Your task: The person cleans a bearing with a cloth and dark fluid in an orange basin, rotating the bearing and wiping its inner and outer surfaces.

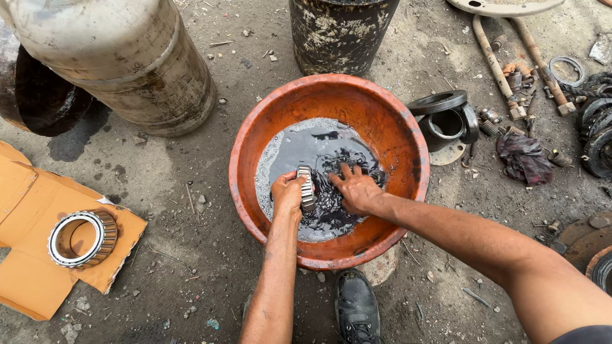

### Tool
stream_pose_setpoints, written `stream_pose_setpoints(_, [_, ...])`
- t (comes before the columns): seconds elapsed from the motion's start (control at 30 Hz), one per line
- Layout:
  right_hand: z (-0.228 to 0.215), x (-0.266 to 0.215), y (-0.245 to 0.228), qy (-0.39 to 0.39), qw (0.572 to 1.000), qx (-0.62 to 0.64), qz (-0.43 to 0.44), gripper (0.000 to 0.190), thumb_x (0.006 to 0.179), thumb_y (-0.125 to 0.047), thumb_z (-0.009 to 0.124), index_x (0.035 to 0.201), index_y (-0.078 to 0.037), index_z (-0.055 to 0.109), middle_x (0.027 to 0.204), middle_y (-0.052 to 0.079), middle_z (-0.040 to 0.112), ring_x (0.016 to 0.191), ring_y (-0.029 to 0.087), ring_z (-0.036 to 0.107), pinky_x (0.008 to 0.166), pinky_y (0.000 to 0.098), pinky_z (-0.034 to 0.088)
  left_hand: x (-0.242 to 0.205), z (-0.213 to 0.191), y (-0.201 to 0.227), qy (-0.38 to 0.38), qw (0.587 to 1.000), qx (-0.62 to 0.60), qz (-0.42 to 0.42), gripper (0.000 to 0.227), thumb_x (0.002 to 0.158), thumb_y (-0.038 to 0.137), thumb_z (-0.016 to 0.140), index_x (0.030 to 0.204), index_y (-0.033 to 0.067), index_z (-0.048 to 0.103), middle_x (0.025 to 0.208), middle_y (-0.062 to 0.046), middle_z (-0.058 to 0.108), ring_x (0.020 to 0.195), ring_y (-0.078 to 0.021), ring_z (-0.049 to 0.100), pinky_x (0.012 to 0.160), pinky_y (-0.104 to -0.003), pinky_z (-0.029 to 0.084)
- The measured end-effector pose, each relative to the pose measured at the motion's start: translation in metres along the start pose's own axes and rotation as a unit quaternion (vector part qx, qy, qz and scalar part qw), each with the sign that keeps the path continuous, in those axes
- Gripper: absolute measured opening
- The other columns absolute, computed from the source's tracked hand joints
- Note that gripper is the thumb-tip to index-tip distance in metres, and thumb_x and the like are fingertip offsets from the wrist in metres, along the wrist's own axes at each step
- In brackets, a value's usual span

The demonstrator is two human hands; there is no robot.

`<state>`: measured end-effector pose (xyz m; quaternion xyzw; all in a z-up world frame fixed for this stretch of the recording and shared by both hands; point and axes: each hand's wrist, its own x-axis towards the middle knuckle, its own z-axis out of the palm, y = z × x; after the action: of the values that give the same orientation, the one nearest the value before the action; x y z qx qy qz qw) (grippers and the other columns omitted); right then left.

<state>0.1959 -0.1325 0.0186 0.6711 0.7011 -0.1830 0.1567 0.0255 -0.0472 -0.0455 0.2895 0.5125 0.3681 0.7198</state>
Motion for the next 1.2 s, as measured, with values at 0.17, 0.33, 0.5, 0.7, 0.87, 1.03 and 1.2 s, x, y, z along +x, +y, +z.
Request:
stream_pose_setpoints(0.17, [0.019, -0.003, 0.001, 0.042, 0.991, -0.091, -0.089, 0.062, 0.078, -0.008, 0.072, 0.137, -0.015, 0.057, 0.144, 0.022, 0.046, 0.131, 0.038, 0.047, 0.105, 0.0525, 0.051, 0.012, -0.002, -0.005, -0.03, 0.999, 0.013, -0.026, 0.047, 0.083, -0.008, 0.062, 0.129, -0.0086, 0.051, 0.09, -0.022, 0.072, 0.067, -0.026, 0.073, 0.054, -0.038, 0.058])
stream_pose_setpoints(0.33, [0.021, 0.011, 0.022, 0.062, 0.988, 0.136, 0.025, 0.063, 0.077, 0.003, 0.067, 0.139, -0.008, 0.058, 0.129, 0.03, 0.057, 0.115, 0.041, 0.057, 0.091, 0.0491, 0.054, 0.028, -0.016, -0.011, -0.1, 0.993, 0.014, -0.054, 0.041, 0.083, -0.004, 0.063, 0.123, -0.0095, 0.06, 0.09, -0.019, 0.073, 0.073, -0.0229, 0.073, 0.06, -0.033, 0.061])
stream_pose_setpoints(0.5, [0.004, 0.009, 0.002, 0.046, 0.765, 0.636, 0.092, 0.041, 0.083, -0.001, 0.069, 0.123, -0.005, 0.071, 0.104, 0.013, 0.073, 0.093, 0.018, 0.065, 0.084, 0.0365, 0.054, 0.025, -0.02, -0.008, -0.107, 0.991, -0.006, -0.084, 0.036, 0.082, -0.001, 0.062, 0.117, -0.0075, 0.064, 0.09, -0.015, 0.072, 0.069, -0.0191, 0.071, 0.056, -0.031, 0.054])
stream_pose_setpoints(0.7, [-0.047, -0.033, -0.039, 0.264, 0.812, 0.515, -0.068, 0.032, 0.09, -0.01, 0.067, 0.122, -0.006, 0.068, 0.114, 0.012, 0.074, 0.107, 0.022, 0.068, 0.098, 0.0388, 0.056, 0.009, -0.002, -0.005, -0.061, 0.996, -0.015, -0.066, 0.032, 0.082, 0.01, 0.06, 0.111, -0.0014, 0.065, 0.086, -0.008, 0.066, 0.063, -0.017, 0.058, 0.051, -0.034, 0.045])
stream_pose_setpoints(0.87, [-0.054, -0.047, -0.068, 0.447, 0.881, 0.093, -0.129, 0.051, 0.075, -0.019, 0.08, 0.122, -0.005, 0.065, 0.151, 0.027, 0.04, 0.136, 0.051, 0.046, 0.113, 0.061, 0.042, -0.027, 0.036, 0.018, -0.069, 0.983, -0.165, -0.05, 0.039, 0.094, 0.038, 0.054, 0.104, 0.0014, 0.065, 0.092, -0.007, 0.066, 0.078, -0.0185, 0.065, 0.069, -0.033, 0.056])
stream_pose_setpoints(1.03, [-0.058, -0.024, -0.037, 0.359, 0.879, 0.313, 0.028, 0.041, 0.089, -0.033, 0.067, 0.124, -0.012, 0.064, 0.125, 0.018, 0.064, 0.11, 0.036, 0.063, 0.099, 0.0523, 0.054, -0.06, 0.05, 0.047, -0.068, 0.979, -0.18, -0.073, 0.06, 0.096, 0.058, 0.041, 0.1, 0.0041, 0.067, 0.086, -0.007, 0.069, 0.071, -0.0165, 0.067, 0.062, -0.034, 0.058])
stream_pose_setpoints(1.2, [-0.03, 0.007, 0.005, 0.107, 0.546, 0.816, 0.154, 0.046, 0.106, -0.05, 0.042, 0.109, -0.011, 0.067, 0.101, 0.008, 0.071, 0.083, 0.02, 0.067, 0.076, 0.0443, 0.058, -0.066, 0.046, 0.06, -0.11, 0.987, -0.12, 0.004, 0.075, 0.1, 0.062, 0.033, 0.093, -0.0028, 0.07, 0.065, -0.008, 0.065, 0.045, -0.0126, 0.056, 0.04, -0.025, 0.048])
